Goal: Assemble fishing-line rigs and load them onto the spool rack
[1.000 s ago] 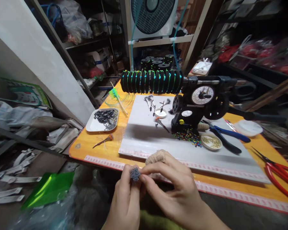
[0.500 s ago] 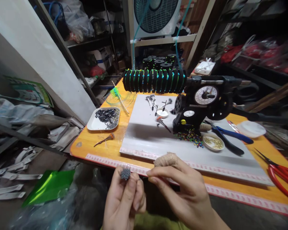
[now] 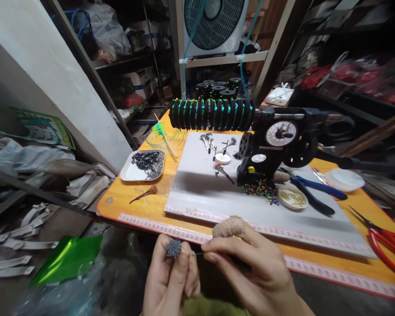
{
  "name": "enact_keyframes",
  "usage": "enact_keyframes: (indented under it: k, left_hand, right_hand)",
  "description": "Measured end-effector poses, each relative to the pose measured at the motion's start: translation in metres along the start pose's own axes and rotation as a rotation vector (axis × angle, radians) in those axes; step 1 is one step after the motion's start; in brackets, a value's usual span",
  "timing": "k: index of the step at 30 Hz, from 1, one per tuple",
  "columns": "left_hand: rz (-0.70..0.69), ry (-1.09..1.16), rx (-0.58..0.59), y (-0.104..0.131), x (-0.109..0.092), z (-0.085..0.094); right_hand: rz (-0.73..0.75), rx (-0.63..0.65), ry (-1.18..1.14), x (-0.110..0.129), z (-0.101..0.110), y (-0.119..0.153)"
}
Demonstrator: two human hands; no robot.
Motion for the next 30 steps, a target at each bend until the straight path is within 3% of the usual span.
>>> enact_keyframes:
  k: [7, 12, 17, 20, 22, 24, 26, 28, 30]
  left_hand:
    - [-0.01, -0.078, -0.153, 0.004, 0.009, -0.004]
    - [-0.055, -0.076, -0.237, 0.001, 0.011, -0.01]
    - [-0.351, 0.106, -0.182, -0.006, 0.008, -0.019]
    - [-0.522, 0.214, -0.078, -0.011, 0.001, -0.02]
    - [-0.671, 0.211, -0.063, -0.017, -0.011, -0.015]
    - [-0.821, 0.108, -0.139, -0.028, -0.032, -0.004]
    - [-0.893, -0.147, -0.226, -0.048, -0.059, 0.011]
    - [-0.977, -0.551, -0.195, -0.077, -0.088, 0.026]
    - [-0.925, -0.76, -0.17, -0.113, -0.115, 0.04]
  right_hand:
    - [-0.064, 0.001, -0.175, -0.005, -0.003, 0.003]
    - [-0.025, 0.015, -0.127, -0.002, -0.006, 0.001]
    - [0.111, 0.017, 0.109, -0.004, -0.016, 0.006]
    - [0.17, 0.013, 0.211, -0.009, -0.017, 0.008]
    - [0.198, -0.012, 0.272, -0.012, -0.013, 0.005]
    - [0.208, -0.014, 0.306, -0.015, -0.007, -0.001]
    - [0.19, 0.019, 0.292, -0.017, -0.001, -0.008]
    - [0.143, 0.047, 0.25, -0.019, 0.003, -0.015]
    - [0.096, 0.063, 0.219, -0.021, 0.004, -0.019]
Point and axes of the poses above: each hand's wrist, its own y-axis away from the middle knuckle, its own z-axis out of the back of the hand, x = y × z, the point moved 2 cm from there along -y, towards the middle knuckle, and after that the axes turned 8 degrees about -x, right-handed, at the moved point
